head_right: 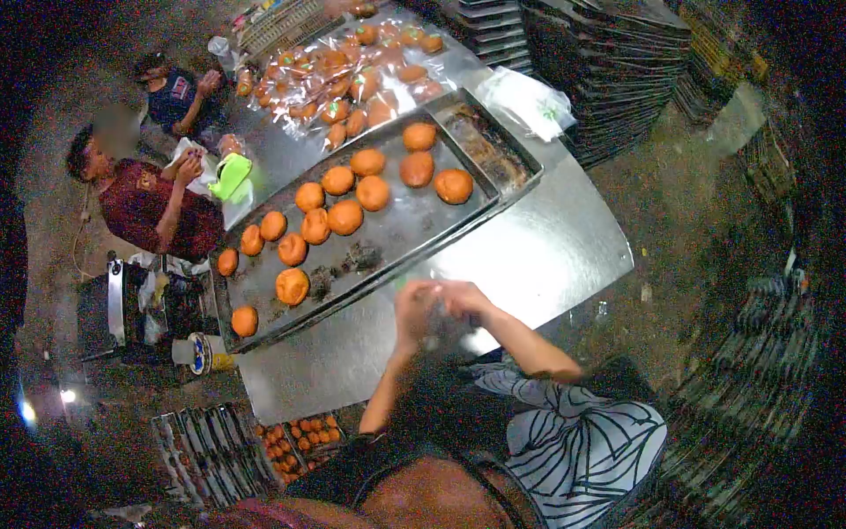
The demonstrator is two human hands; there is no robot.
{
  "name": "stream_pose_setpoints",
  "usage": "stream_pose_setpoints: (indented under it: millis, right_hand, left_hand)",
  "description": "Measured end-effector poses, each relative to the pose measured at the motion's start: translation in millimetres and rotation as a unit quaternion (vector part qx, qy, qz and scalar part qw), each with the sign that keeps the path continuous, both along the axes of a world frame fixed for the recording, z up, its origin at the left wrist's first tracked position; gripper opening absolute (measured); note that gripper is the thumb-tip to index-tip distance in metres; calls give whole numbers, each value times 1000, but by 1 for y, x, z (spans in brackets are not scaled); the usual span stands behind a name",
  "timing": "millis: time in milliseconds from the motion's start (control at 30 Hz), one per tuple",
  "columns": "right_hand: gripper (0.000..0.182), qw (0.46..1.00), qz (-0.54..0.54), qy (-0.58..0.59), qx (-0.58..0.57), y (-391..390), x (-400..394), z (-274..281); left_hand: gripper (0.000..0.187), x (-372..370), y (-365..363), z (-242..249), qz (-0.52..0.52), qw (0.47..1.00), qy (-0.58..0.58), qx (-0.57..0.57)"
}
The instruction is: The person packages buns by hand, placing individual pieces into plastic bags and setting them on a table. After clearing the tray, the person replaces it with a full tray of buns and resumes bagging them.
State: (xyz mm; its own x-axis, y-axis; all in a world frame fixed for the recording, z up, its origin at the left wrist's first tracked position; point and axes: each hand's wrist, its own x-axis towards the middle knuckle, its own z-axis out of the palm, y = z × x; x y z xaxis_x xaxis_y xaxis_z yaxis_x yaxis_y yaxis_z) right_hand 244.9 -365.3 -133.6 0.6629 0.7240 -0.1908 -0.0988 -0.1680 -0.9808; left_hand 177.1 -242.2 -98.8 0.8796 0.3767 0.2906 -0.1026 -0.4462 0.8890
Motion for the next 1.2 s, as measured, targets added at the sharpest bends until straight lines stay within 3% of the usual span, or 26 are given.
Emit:
stream_pose_setpoints:
  millis: [33,67,100,133,167,200,233,267,300,333,367,400,433,500,567,600,667,700,733,800,867,967,1000,1033,1100,1200]
  right_hand:
    - [34,977,53,-204,20,12,22,-31]
    - [35,992,-24,62,107,19,37,1]
    - [37,923,-100,323,183,30,41,48]
    - [37,923,-98,326,178,34,35,73]
    - [41,869,-49,363,334,39,31,94]
    - [46,786,1,390,479,49,25,104]
    - [36,709,16,477,519,64,16,93]
    - [35,812,79,365,448,76,0,60]
    - [33,888,141,241,366,85,-12,34]
    - [32,895,153,317,274,85,-5,40]
    - [31,889,163,390,177,80,10,45]
    - [32,983,159,-48,77,77,34,62]
    - [47,979,115,-166,-8,83,64,72]
    - [56,866,-82,-380,-315,95,126,68]
    - [59,760,-233,-435,-423,105,177,9]
    - [59,760,-231,-435,-424,106,173,15]
    - [58,870,-60,-374,-314,114,173,39]
    - [60,923,-72,-305,-224,129,170,38]
    - [59,928,4,-309,-207,134,177,37]
    - [59,928,86,-310,-190,142,199,31]
    - [51,737,-208,-567,-302,158,233,10]
    - [44,790,-212,-487,-306,166,239,-17]
    - [36,910,-57,-360,-199,169,236,-18]
    - [33,917,-20,-390,-78,174,216,-26]
    - [28,834,31,-525,-169,160,191,29]
    - [65,826,-53,-441,-347,168,274,7]
  left_hand:
    - [15,2,-2,12,-1,1000,4,-2]
    - [18,2,-7,27,-3,998,-48,35]
    - [22,4,-10,34,-2,993,-99,71]
    - [22,11,-12,34,2,993,-96,68]
    - [23,20,-13,34,93,977,-133,-141]
    - [24,23,-13,33,182,908,-164,-340]
    - [24,15,-2,32,188,907,-164,-339]
    - [21,3,20,33,71,804,-119,-578]
    - [19,-8,41,32,-54,637,-67,-767]
    - [19,-16,55,30,-44,724,-54,-686]
    - [19,-19,66,26,-38,728,-55,-683]
    - [18,-22,74,25,74,737,-99,-665]
    - [17,-27,80,24,183,736,-142,-636]
    - [19,-40,88,35,293,741,-183,-576]
    - [23,-55,102,22,222,721,-212,-621]
    - [23,-61,100,24,224,720,-211,-621]
    - [24,-61,101,32,295,714,-177,-610]
    - [24,-61,103,30,295,712,-179,-612]
    - [24,-67,103,26,297,714,-173,-610]
    - [23,-77,103,20,292,715,-169,-613]
    - [22,-86,98,23,309,718,-167,-601]
    - [18,-97,94,26,359,700,-155,-598]
    - [16,-110,100,4,317,722,-175,-589]
    - [14,-114,103,-8,275,741,-194,-581]
    - [12,-98,93,10,334,732,-188,-564]
    - [18,-90,91,18,385,702,-137,-584]
